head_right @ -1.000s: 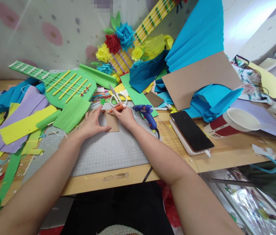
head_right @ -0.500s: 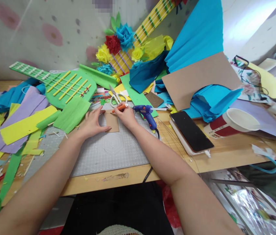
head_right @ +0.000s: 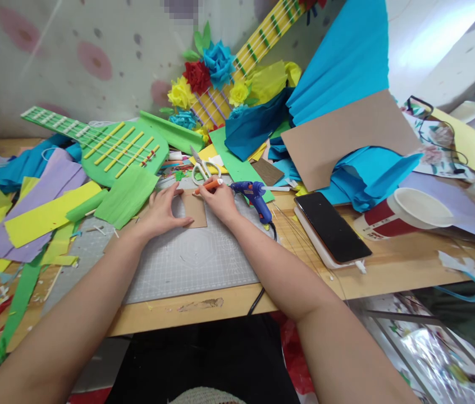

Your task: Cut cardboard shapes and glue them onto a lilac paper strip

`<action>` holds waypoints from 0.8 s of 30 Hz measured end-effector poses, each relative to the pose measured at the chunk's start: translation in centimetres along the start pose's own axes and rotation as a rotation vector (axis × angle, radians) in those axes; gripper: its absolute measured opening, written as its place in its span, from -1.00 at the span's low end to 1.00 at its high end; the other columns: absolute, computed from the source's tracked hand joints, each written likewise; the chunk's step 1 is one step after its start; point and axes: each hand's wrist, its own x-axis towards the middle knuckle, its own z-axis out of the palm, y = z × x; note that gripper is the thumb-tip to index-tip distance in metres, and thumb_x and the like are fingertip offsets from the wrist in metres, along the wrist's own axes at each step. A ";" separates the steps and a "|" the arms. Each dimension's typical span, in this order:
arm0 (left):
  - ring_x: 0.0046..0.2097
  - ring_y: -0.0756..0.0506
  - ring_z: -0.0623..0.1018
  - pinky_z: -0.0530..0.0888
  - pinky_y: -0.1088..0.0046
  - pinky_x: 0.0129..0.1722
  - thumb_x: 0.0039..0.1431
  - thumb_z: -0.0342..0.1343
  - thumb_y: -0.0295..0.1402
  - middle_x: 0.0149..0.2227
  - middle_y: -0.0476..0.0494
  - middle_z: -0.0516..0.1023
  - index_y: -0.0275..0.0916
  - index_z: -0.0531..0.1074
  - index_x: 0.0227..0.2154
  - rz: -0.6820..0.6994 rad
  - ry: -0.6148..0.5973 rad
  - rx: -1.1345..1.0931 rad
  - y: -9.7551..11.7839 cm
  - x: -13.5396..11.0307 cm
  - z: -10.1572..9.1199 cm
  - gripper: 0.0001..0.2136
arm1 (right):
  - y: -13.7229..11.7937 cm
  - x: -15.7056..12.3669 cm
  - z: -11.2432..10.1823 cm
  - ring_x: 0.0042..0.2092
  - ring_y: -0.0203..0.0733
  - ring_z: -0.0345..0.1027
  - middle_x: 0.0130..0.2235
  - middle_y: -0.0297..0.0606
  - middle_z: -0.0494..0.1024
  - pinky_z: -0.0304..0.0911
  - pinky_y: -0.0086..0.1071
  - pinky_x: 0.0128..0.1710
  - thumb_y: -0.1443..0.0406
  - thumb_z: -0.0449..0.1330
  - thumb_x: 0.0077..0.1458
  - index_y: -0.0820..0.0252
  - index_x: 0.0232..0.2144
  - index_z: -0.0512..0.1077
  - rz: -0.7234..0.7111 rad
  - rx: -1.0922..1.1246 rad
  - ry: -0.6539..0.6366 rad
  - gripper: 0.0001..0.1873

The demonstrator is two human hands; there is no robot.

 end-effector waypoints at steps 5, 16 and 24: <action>0.22 -0.28 0.12 -0.10 0.00 0.18 -0.18 0.21 -0.12 0.15 -0.32 0.23 -0.26 -0.12 0.21 0.001 0.005 0.001 0.2 0.0 -0.1 -0.10 | 0.2 0.1 -0.1 -0.46 -0.28 0.29 -0.51 -0.37 0.42 0.17 -0.41 -0.42 0.21 0.08 -0.06 0.16 -0.50 0.25 0.000 -0.007 0.039 -0.86; 0.22 -0.29 0.12 -0.11 0.01 0.19 -0.18 0.21 -0.10 0.14 -0.33 0.25 -0.28 -0.11 0.21 0.005 0.013 0.010 -0.1 0.1 0.1 -0.08 | -0.3 -0.1 -0.2 -0.50 -0.33 0.20 -0.54 -0.40 0.36 0.08 -0.43 -0.44 0.18 0.08 -0.07 0.18 -0.51 0.26 -0.031 -0.035 0.048 -0.83; 0.21 -0.28 0.13 -0.11 0.00 0.20 -0.18 0.21 -0.10 0.14 -0.33 0.23 -0.28 -0.11 0.21 0.020 0.021 0.017 -0.2 0.1 0.2 -0.09 | 0.0 0.0 -0.4 -0.50 -0.32 0.21 -0.57 -0.42 0.33 0.10 -0.42 -0.43 0.26 0.07 -0.12 0.16 -0.55 0.20 0.004 -0.035 0.107 -0.89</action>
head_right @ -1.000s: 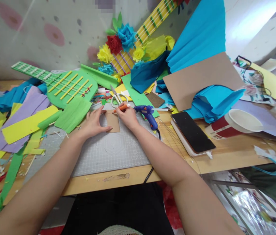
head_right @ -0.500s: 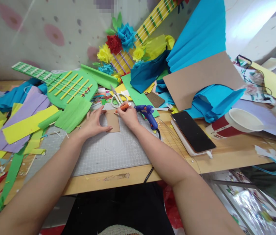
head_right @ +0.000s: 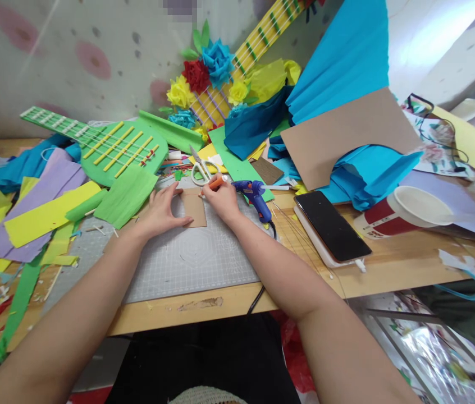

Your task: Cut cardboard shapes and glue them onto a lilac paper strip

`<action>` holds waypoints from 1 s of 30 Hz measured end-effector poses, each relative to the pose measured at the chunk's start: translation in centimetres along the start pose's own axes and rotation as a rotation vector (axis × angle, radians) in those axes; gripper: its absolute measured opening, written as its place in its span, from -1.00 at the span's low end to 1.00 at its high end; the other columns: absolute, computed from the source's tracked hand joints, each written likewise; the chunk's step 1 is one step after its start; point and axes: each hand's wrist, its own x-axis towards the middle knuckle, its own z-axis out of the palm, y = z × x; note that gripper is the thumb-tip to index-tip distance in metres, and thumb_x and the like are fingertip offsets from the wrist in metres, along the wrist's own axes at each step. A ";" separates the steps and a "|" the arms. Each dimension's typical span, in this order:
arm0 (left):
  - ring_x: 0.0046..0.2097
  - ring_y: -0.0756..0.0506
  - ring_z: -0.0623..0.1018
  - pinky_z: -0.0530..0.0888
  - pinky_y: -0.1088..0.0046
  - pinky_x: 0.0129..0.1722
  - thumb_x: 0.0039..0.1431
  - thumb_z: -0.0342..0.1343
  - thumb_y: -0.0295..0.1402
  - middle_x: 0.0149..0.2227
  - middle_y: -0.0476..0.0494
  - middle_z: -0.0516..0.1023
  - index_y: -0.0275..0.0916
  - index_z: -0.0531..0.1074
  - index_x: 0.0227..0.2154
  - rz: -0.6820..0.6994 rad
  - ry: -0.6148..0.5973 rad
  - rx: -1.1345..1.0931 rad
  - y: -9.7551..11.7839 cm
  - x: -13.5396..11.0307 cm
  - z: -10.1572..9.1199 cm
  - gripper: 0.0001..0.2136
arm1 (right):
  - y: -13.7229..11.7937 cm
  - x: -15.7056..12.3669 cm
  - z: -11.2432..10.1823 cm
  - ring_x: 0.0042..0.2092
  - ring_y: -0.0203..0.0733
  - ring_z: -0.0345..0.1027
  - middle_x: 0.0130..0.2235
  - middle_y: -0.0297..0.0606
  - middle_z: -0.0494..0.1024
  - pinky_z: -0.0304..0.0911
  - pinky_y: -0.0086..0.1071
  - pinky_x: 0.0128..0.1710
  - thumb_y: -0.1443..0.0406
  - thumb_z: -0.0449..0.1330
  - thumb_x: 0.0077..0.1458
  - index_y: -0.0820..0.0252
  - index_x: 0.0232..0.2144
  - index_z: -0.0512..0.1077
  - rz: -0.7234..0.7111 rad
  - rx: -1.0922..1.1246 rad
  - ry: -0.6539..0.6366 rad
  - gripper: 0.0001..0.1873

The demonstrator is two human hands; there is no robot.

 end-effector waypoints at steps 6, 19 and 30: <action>0.22 -0.32 0.12 -0.12 -0.03 0.20 -0.24 0.21 0.00 0.16 -0.36 0.20 -0.29 -0.11 0.21 0.043 -0.007 0.022 -0.1 0.0 0.0 -0.02 | -0.2 -0.3 -0.2 -0.48 -0.30 0.25 -0.54 -0.39 0.38 0.14 -0.40 -0.40 0.25 0.07 -0.08 0.16 -0.53 0.22 -0.026 -0.015 -0.005 -0.89; 0.22 -0.34 0.12 -0.11 -0.06 0.19 -0.29 0.23 0.05 0.16 -0.40 0.20 -0.28 -0.16 0.23 0.065 0.055 0.007 -0.7 0.3 0.6 0.06 | 0.4 0.0 0.3 -0.40 -0.28 0.32 -0.42 -0.34 0.45 0.23 -0.38 -0.36 0.16 0.10 0.00 0.16 -0.43 0.32 -0.068 0.071 -0.066 -0.81; 0.23 -0.30 0.13 -0.15 -0.02 0.21 -0.31 0.25 0.04 0.14 -0.39 0.24 -0.27 -0.28 0.24 0.052 0.027 -0.032 -1.0 0.3 0.6 0.12 | 0.1 0.2 0.8 -0.41 -0.33 0.29 -0.43 -0.37 0.46 0.16 -0.44 -0.38 0.11 0.10 0.00 0.17 -0.42 0.33 -0.062 0.103 -0.257 -0.76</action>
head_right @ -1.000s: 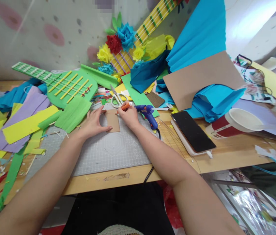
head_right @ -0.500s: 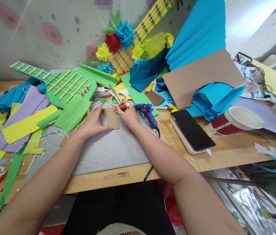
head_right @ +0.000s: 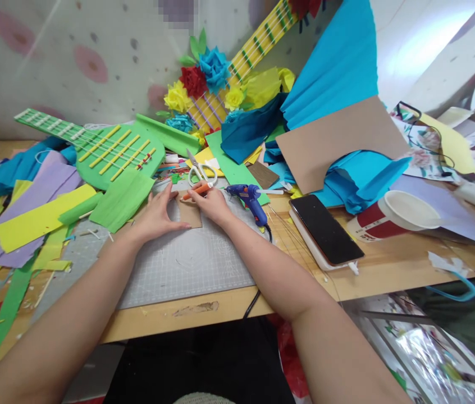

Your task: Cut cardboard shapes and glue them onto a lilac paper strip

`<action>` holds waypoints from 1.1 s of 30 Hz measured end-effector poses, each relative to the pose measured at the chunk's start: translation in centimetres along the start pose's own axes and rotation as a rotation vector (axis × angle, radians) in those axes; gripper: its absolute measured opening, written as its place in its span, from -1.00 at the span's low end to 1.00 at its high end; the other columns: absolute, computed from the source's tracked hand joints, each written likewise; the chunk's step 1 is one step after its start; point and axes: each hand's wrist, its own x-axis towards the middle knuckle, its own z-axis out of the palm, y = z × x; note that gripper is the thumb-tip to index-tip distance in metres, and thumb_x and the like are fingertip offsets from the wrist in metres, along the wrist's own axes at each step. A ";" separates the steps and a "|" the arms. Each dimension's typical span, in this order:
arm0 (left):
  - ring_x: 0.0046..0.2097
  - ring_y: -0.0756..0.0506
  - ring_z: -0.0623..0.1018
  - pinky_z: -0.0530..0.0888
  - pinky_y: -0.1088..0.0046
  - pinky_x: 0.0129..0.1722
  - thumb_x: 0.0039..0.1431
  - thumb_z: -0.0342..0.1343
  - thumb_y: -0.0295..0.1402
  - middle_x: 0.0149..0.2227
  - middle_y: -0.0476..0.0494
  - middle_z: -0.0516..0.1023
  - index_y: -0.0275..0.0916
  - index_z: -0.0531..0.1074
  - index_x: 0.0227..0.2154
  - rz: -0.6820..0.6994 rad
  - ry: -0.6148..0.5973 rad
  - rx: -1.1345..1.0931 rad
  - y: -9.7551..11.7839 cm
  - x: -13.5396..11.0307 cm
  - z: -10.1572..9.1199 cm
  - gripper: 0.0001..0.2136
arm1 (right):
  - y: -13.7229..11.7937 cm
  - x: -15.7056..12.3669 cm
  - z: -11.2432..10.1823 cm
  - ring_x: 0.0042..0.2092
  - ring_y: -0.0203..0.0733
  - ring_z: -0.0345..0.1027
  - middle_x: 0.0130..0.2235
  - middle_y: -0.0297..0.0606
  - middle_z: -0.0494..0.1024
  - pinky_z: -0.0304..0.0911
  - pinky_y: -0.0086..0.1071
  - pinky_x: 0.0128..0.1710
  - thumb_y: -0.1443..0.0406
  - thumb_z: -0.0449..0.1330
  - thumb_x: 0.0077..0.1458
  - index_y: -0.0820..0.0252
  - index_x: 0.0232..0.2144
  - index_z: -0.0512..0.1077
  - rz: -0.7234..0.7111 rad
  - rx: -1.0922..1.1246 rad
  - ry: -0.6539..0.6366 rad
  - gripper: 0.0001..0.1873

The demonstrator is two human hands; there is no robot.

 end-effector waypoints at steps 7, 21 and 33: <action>0.24 -0.29 0.12 -0.14 0.00 0.21 -0.30 0.24 0.05 0.16 -0.38 0.21 -0.27 -0.26 0.24 0.021 0.015 0.011 -0.3 0.0 0.2 0.11 | 0.1 -0.1 0.2 -0.40 -0.33 0.29 -0.45 -0.40 0.45 0.17 -0.45 -0.38 0.12 0.10 0.00 0.15 -0.42 0.33 -0.024 -0.006 -0.006 -0.79; 0.23 -0.30 0.14 -0.17 -0.02 0.21 -0.29 0.25 0.02 0.17 -0.40 0.20 -0.24 -0.26 0.24 0.017 -0.006 -0.001 0.1 0.0 -0.2 0.09 | 0.0 -0.1 0.1 -0.38 -0.34 0.30 -0.39 -0.37 0.48 0.16 -0.46 -0.35 0.12 0.10 0.01 0.15 -0.41 0.34 -0.031 -0.036 -0.010 -0.78; 0.23 -0.31 0.15 -0.15 -0.06 0.20 -0.26 0.25 -0.01 0.17 -0.40 0.20 -0.23 -0.25 0.24 0.023 -0.007 0.000 0.4 0.0 -0.3 0.06 | 0.5 0.1 0.3 -0.42 -0.33 0.29 -0.44 -0.39 0.47 0.16 -0.44 -0.37 0.12 0.10 0.01 0.15 -0.40 0.33 -0.022 -0.054 0.039 -0.78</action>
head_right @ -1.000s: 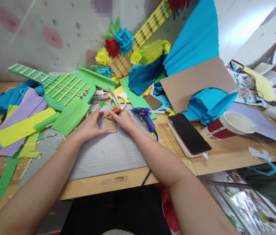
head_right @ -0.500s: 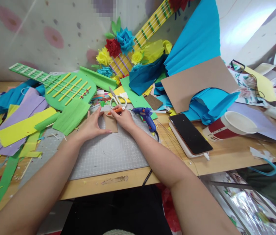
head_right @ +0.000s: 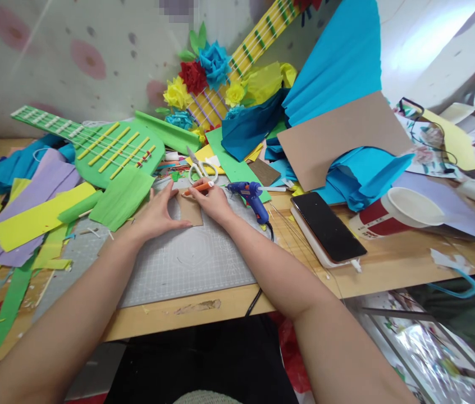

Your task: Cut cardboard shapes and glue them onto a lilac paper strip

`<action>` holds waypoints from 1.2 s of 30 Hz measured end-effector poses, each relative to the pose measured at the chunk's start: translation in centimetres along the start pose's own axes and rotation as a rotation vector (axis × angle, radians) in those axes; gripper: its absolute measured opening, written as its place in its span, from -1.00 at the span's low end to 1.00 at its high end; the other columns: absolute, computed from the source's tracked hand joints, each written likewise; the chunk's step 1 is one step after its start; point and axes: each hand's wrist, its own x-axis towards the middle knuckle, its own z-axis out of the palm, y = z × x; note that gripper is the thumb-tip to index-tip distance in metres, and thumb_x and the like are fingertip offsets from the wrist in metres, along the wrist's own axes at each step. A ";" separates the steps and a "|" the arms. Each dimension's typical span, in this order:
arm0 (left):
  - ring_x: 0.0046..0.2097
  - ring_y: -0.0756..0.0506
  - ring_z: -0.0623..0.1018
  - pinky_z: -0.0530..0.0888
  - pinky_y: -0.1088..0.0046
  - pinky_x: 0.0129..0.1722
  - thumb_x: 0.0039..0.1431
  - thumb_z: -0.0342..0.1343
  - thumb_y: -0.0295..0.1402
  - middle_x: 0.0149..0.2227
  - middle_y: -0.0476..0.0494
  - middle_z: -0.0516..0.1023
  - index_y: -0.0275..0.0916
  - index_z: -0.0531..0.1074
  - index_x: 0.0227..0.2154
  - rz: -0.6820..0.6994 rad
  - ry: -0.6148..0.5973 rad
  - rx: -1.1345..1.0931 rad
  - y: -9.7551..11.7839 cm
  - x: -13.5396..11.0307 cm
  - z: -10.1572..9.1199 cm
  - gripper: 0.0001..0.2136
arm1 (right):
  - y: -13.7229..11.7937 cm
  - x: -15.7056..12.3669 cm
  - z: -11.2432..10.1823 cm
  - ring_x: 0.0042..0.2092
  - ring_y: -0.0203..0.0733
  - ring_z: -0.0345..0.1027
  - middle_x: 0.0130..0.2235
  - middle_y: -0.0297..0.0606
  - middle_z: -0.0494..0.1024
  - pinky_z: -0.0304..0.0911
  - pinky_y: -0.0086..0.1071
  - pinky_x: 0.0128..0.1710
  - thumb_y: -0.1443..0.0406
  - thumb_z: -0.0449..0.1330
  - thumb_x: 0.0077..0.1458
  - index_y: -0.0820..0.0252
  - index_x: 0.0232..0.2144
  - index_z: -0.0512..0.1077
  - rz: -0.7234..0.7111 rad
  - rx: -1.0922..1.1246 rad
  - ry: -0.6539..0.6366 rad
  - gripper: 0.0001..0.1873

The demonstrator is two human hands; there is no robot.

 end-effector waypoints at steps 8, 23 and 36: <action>0.23 -0.31 0.14 -0.16 -0.06 0.20 -0.27 0.25 -0.01 0.19 -0.39 0.17 -0.22 -0.25 0.24 0.001 0.003 -0.007 -0.1 0.1 0.1 0.07 | 0.1 0.1 -0.1 -0.40 -0.31 0.31 -0.44 -0.37 0.47 0.17 -0.44 -0.37 0.12 0.09 0.01 0.16 -0.41 0.33 0.017 -0.015 0.051 -0.78; 0.24 -0.32 0.12 -0.15 -0.05 0.20 -0.28 0.25 0.01 0.21 -0.41 0.13 -0.23 -0.24 0.24 -0.011 -0.007 -0.007 0.0 0.1 0.1 0.08 | -0.4 -0.1 -0.4 -0.40 -0.31 0.32 -0.43 -0.38 0.49 0.17 -0.43 -0.35 0.13 0.11 0.01 0.15 -0.41 0.34 0.013 -0.027 0.005 -0.79; 0.25 -0.32 0.09 -0.18 -0.05 0.20 -0.29 0.25 0.02 0.22 -0.42 0.09 -0.23 -0.27 0.25 -0.023 -0.021 -0.012 -0.1 0.1 0.2 0.10 | -0.7 -0.2 -0.4 -0.41 -0.30 0.31 -0.43 -0.37 0.49 0.16 -0.44 -0.40 0.14 0.11 -0.01 0.13 -0.42 0.34 0.035 -0.013 0.015 -0.81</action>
